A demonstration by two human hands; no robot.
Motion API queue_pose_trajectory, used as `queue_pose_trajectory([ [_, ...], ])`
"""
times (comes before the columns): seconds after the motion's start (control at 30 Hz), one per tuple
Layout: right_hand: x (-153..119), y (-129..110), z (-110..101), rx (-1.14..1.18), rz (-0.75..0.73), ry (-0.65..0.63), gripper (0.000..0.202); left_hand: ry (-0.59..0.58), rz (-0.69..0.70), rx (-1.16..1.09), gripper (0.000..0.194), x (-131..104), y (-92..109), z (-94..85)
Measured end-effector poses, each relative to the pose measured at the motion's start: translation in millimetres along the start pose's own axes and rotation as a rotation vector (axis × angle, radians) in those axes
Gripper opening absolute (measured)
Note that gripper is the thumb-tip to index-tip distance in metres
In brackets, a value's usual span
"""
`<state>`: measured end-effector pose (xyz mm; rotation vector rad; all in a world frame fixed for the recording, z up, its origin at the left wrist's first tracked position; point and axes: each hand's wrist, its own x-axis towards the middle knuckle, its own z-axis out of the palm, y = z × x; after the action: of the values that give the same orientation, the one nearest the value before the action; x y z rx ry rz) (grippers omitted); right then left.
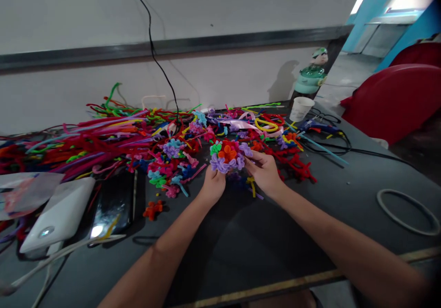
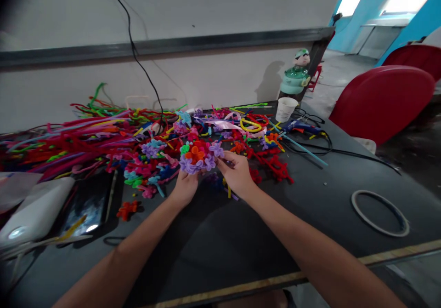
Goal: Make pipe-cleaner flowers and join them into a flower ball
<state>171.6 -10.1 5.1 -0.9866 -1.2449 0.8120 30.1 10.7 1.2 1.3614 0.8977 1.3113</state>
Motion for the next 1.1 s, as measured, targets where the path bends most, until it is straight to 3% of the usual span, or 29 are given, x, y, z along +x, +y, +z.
queue_pose_trajectory([
  [0.23,-8.8,-4.2,6.4,0.033,0.01,0.053,0.018,-0.044,0.184,0.168,0.029,-3.3,-7.7,-2.1],
  [0.43,-10.7,-4.6,7.7,-0.032,-0.094,0.061,0.012,0.127,0.299,0.256,0.037,-8.0,-8.2,-1.0],
  [0.6,-10.5,-4.7,5.2,-0.045,-0.149,0.056,0.01,-0.039,0.382,0.359,0.023,-6.1,-8.9,-3.0],
  [0.7,-10.3,-2.7,3.2,-0.067,-0.17,0.045,0.01,-0.048,0.41,0.438,0.023,-4.9,-9.9,-1.8],
  [0.8,-11.6,-2.6,3.9,-0.121,-0.183,0.039,0.009,0.008,0.368,0.467,0.024,-5.8,-9.8,1.3],
  [0.9,-14.3,-5.3,6.1,-0.205,-0.23,0.055,0.01,0.069,0.241,0.46,0.028,-7.3,-10.8,3.9],
  [1.1,-17.5,-15.8,5.6,-0.337,-0.263,0.081,0.013,-0.012,0.17,0.471,0.033,-7.3,-9.5,2.9],
])
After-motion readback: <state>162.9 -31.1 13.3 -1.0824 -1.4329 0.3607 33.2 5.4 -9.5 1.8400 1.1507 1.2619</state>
